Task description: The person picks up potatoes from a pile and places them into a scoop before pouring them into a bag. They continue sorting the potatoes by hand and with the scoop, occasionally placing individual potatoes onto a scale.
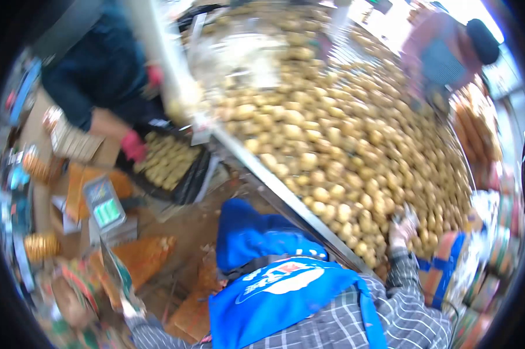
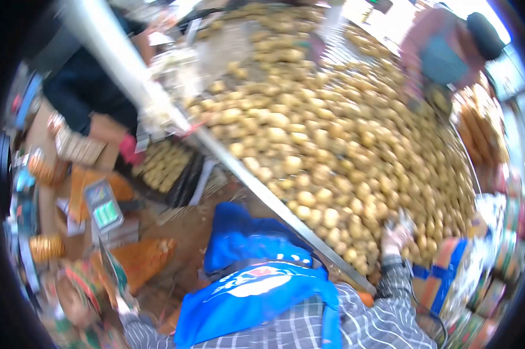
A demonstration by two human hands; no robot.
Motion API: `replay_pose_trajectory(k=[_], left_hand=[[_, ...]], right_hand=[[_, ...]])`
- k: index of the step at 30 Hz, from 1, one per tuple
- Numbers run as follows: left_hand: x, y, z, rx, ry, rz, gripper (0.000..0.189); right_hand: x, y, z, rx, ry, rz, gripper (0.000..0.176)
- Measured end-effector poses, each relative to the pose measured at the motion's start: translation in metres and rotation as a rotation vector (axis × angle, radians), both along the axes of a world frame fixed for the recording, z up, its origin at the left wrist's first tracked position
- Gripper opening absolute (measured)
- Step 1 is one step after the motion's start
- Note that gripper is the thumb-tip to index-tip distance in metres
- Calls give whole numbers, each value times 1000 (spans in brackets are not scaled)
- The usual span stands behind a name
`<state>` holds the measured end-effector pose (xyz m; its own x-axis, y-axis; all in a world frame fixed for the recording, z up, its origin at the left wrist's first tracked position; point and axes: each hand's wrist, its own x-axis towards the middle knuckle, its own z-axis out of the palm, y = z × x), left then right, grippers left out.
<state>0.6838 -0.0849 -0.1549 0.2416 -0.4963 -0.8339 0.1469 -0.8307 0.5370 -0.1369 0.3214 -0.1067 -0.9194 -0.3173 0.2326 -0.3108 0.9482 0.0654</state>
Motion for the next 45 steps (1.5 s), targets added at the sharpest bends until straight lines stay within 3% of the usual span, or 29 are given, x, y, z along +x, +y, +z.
replay_pose_trajectory(k=[1, 3, 4, 6, 8, 9, 10, 12, 14, 16, 18, 19, 22, 24, 25, 27, 29, 31, 33, 34, 35, 36, 38, 40, 43, 45], left_hand=[[13, 17, -18, 34, -50, -111, 74], [9, 28, -20, 217, 378, -68, 69], [-24, 29, -11, 187, 257, -354, 55], [-96, 25, 9, 185, 385, -511, 43], [-191, 21, 28, 79, 281, -670, 39], [-246, 21, 62, 158, 382, -616, 38], [-287, 17, 73, 32, 274, -706, 39], [-330, -3, 65, 11, 435, -954, 39], [-367, -16, 68, -26, 512, -1118, 38], [-394, -20, 69, 46, 541, -1040, 37], [-420, -20, 74, 39, 540, -1037, 38], [-431, -18, 80, -2, 523, -1066, 41], [-447, -18, 85, -37, 485, -1061, 45], [-464, -15, 97, -70, 412, -1041, 45], [-465, -18, 98, -25, 455, -1058, 43], [-467, -31, 98, 55, 536, -1098, 40], [-479, -34, 109, -53, 482, -1131, 41], [-484, -30, 108, -173, 433, -1155, 41], [-489, -35, 112, -178, 415, -1214, 41], [-489, -33, 112, -172, 406, -1233, 41], [-490, -31, 112, -135, 393, -1251, 42], [-494, -31, 113, -104, 376, -1274, 42], [-502, -34, 117, -98, 319, -1315, 44], [-511, -31, 120, -137, 249, -1347, 45], [-513, -33, 123, -88, 127, -1463, 45], [-516, -29, 126, -105, 47, -1529, 44]], right_hand=[[-3, 4, -5, 0, 10, 0, 47], [-2, 5, -6, -23, 35, 38, 48], [1, 3, -7, -44, 57, 67, 48], [1, 0, -6, -40, 58, 41, 50], [5, -3, -1, -19, 36, 4, 53], [5, -3, -1, 22, 41, -8, 56], [9, -10, 6, -23, 84, 35, 58], [15, -43, 39, -105, 176, 135, 63], [26, -94, 63, -441, -14, 373, 67], [34, -143, 59, -807, -792, 393, 82], [40, -188, 27, -703, -861, 607, 101], [43, -213, 42, -353, -792, 557, 103], [37, -270, 41, -172, -844, 517, 104], [38, -299, 4, -216, -518, 673, 86], [42, -318, -9, -257, -486, 693, 81], [51, -357, -36, -379, -609, 678, 72], [54, -380, -56, -499, -771, 647, 63], [46, -378, -52, -453, -809, 699, 58], [31, -349, -5, -355, -600, 736, 59], [15, -336, 6, -325, -639, 623, 57], [-1, -322, -3, -374, -502, 527, 53], [-18, -316, 6, -233, -555, 365, 66], [-45, -296, -8, -109, -533, 548, 62], [-53, -305, 18, 73, -651, 509, 62], [-58, -308, 11, 54, -711, 466, 67], [-62, -290, 6, -141, -741, 447, 62]])
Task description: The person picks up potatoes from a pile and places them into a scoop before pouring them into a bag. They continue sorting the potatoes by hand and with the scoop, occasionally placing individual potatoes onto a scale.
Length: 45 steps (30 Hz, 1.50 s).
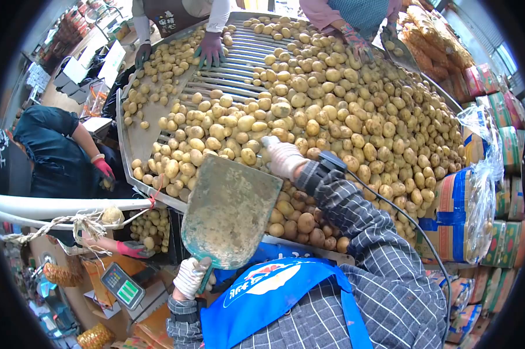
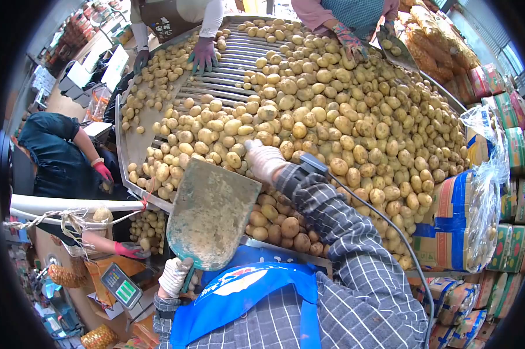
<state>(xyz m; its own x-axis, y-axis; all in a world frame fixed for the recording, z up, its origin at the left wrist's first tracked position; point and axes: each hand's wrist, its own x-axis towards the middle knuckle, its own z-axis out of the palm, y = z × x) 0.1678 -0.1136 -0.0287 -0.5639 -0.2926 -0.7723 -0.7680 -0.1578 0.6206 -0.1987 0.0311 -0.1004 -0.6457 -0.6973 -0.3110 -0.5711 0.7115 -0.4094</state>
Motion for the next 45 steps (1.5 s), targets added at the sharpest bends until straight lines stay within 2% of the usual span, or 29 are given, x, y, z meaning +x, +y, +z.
replay_pose_trajectory(k=[1, 2, 3, 5, 8, 11, 12, 13, 15, 16, 17, 19, 21, 22, 23, 24, 25, 26, 27, 30, 33, 35, 37, 39, 41, 42, 43, 44, 45], left_hand=[[-2, 3, 1, 0, -21, -1, 44], [-7, 5, 1, 2, -39, -4, 45], [-11, 8, 2, 7, -59, -8, 46], [-24, 14, 5, -23, -71, -87, 46], [-52, 16, 0, -22, -74, -255, 47], [-72, 21, -3, -17, 62, -287, 46], [-75, 22, 1, -240, 165, -371, 46], [-72, 19, -16, -728, 283, -484, 48], [-66, 34, -19, -993, 535, 37, 56], [-67, 37, -17, -960, 607, 79, 62], [-68, 38, -14, -930, 676, 125, 70], [-80, 48, 8, -1032, 788, -78, 75], [-84, 56, 5, -934, 964, -62, 72], [-74, 57, 6, -840, 941, -7, 74], [-68, 51, 0, -919, 950, 36, 76], [-49, 46, -6, -887, 859, 163, 75], [-26, 43, -12, -848, 773, 294, 75], [-2, 40, -18, -641, 712, 579, 68], [25, 36, -31, -234, 780, 953, 57], [130, 22, -93, -190, 566, 1488, 41], [252, 36, -153, -156, 457, 1886, 26], [319, 32, -163, -313, 300, 2112, 23], [403, 6, -166, -458, 512, 2148, 40], [420, -19, -110, -627, 345, 2216, 65], [402, -27, -93, -455, 218, 2112, 74], [388, -39, -91, -370, 160, 2028, 78], [368, -37, -114, -395, 125, 1778, 77], [337, -34, -126, -295, 140, 1558, 74], [296, -36, -133, -203, 144, 1337, 63]], right_hand=[[-2, 10, -5, -78, -44, -71, 60], [2, 23, -9, -362, 13, -147, 54], [-4, 32, -22, -654, -119, -236, 52], [-5, 51, 6, -1046, -779, -701, 47], [3, 71, 33, -1159, -1362, -887, 47], [20, 71, 46, -1115, -1512, -766, 48], [28, 67, 51, -1117, -1452, -860, 49], [37, 64, 58, -1107, -1409, -819, 49], [56, 57, 65, -1078, -1332, -730, 49], [67, 51, 58, -1061, -1225, -613, 53], [72, 55, 62, -915, -1318, -464, 54], [103, 42, 90, -744, -1279, -309, 49], [131, 25, 100, -593, -1223, -1, 45], [143, 21, 97, -613, -1165, 19, 43], [138, 19, 106, -424, -1021, 30, 46], [134, 18, 95, -507, -584, 204, 47], [135, 13, 91, -555, -381, 198, 47], [129, 20, 59, -582, -141, 187, 46], [125, 21, 55, -401, -22, 243, 47], [112, 33, 14, -321, 159, 517, 36], [111, 34, 0, -344, 234, 542, 34], [109, 32, 3, -330, 172, 529, 33], [106, 30, 2, -340, 150, 522, 32], [111, 26, 11, -371, 151, 538, 30], [117, 26, 20, -386, 144, 521, 29], [118, 24, 21, -356, 162, 527, 30], [118, 24, 22, -342, 214, 548, 31], [117, 24, 29, -354, 193, 592, 35], [121, 26, 35, -289, 183, 566, 41]])
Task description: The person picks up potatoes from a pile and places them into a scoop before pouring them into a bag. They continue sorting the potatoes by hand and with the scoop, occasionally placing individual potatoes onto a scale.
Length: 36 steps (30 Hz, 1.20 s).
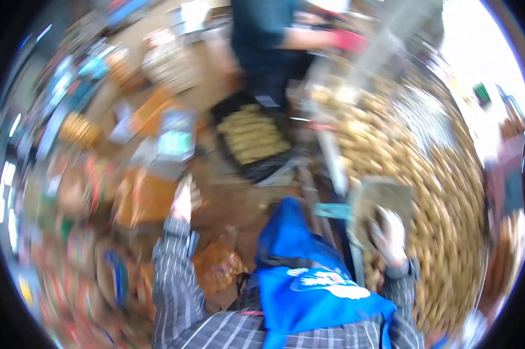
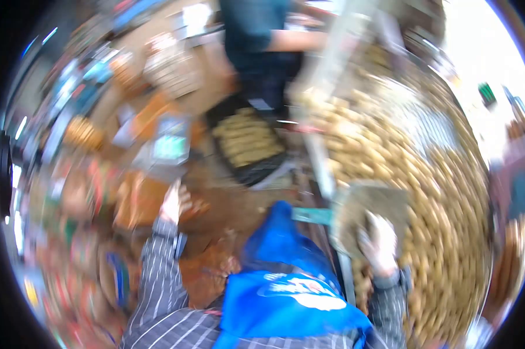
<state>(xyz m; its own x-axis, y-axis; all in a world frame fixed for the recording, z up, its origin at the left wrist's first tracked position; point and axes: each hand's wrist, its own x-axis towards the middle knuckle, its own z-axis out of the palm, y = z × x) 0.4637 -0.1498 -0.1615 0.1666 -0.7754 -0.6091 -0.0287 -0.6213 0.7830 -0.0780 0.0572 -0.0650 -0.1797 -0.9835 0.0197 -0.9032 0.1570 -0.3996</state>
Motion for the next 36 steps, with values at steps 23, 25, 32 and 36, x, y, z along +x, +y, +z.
replay_pose_trajectory(k=[23, 25, 32, 36], left_hand=[[-381, 44, 126, 491, 188, -1426, 31], [-383, 47, 123, 503, 179, -1393, 32], [-406, 57, 129, 469, 127, -1494, 28], [-409, 61, 127, 466, 130, -1552, 30]], right_hand=[[-9, 128, 23, -320, 81, -845, 50], [-13, 161, 11, -106, 298, -1015, 55], [-15, 159, 4, -314, -333, -1048, 65], [-32, 143, 26, -383, -458, -829, 77]])
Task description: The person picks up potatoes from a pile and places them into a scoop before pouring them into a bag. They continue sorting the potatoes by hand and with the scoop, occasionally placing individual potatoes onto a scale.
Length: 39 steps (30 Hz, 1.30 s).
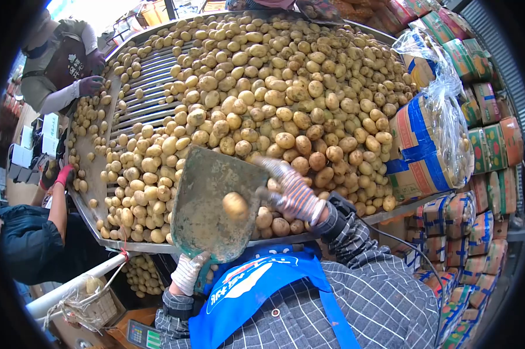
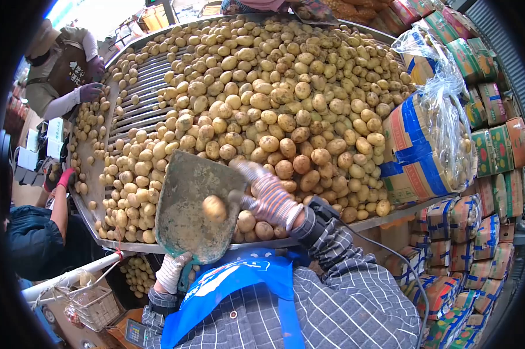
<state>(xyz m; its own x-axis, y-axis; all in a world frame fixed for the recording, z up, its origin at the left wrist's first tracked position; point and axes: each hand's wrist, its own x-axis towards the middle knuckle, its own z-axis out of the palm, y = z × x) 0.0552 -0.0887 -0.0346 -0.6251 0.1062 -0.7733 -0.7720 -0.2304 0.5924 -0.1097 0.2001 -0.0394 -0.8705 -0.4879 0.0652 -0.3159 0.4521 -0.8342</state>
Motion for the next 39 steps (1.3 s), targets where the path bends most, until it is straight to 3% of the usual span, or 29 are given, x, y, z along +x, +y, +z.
replay_pose_trajectory(k=[2, 3, 6, 7, 10, 12, 14, 16, 17, 18, 20, 21, 22, 24, 26, 27, 28, 30, 31, 34, 35, 38, 39], left_hand=[[4, -5, -5, 15, -20, 110, 29], [7, -7, -6, 27, -26, 180, 28], [16, -15, -5, 84, -47, 306, 26], [21, -20, -8, 91, -46, 316, 26], [28, -27, -9, 96, -23, 361, 28], [33, -28, -7, 115, -26, 430, 33], [34, -32, -9, 145, -66, 463, 29], [35, -37, -11, 134, -73, 456, 28], [35, -37, -11, 133, -67, 491, 26], [35, -38, -11, 123, -62, 489, 26], [31, -38, -11, 112, -46, 483, 25], [27, -37, -8, 77, -57, 487, 28], [26, -40, -7, 64, -53, 454, 31], [21, -40, -10, 57, -38, 391, 37], [11, -31, -7, 54, -77, 354, 34], [6, -28, -7, 49, -92, 327, 33], [2, -28, -7, 38, -105, 301, 32], [-4, -28, -13, 55, -107, 238, 29], [-7, -26, -18, 67, -115, 229, 29], [-18, -20, -14, 89, -150, 197, 30], [-20, -20, -16, 92, -158, 189, 31], [-22, -20, -19, 86, -153, 163, 33], [-27, -18, -17, 67, -140, 147, 33]], right_hand=[[-14, 8, 1, 203, 67, -139, 78], [-21, 7, -3, 148, -53, -130, 85], [-44, -19, -20, 154, -11, -125, 95], [-55, -29, -26, 284, -64, -131, 105], [-77, -67, -37, 499, -91, -100, 111], [-84, -93, -44, 469, -148, -70, 111], [-82, -130, -53, 341, -171, -147, 108], [-93, -170, -67, 563, -221, -71, 105], [-100, -188, -99, 584, -133, -93, 101], [-106, -193, -107, 414, -54, -53, 96], [-114, -196, -74, 381, -149, 52, 91], [-124, -199, -82, 466, -184, 123, 89], [-131, -188, -80, 466, -137, 225, 76], [-143, -153, -62, 433, 7, 123, 59], [-175, -135, -50, 676, 247, -123, 45], [-196, -125, -78, 732, 434, -166, 44], [-212, -115, -86, 815, 428, -83, 50], [-220, -116, -67, 940, 166, 43, 52], [-221, -117, -58, 980, 214, 98, 50], [-230, -112, -40, 1019, 1, 222, 47], [-229, -107, -39, 966, 39, 237, 46], [-213, -90, -23, 596, -193, 128, 51], [-201, -86, -23, 315, -226, 99, 55]])
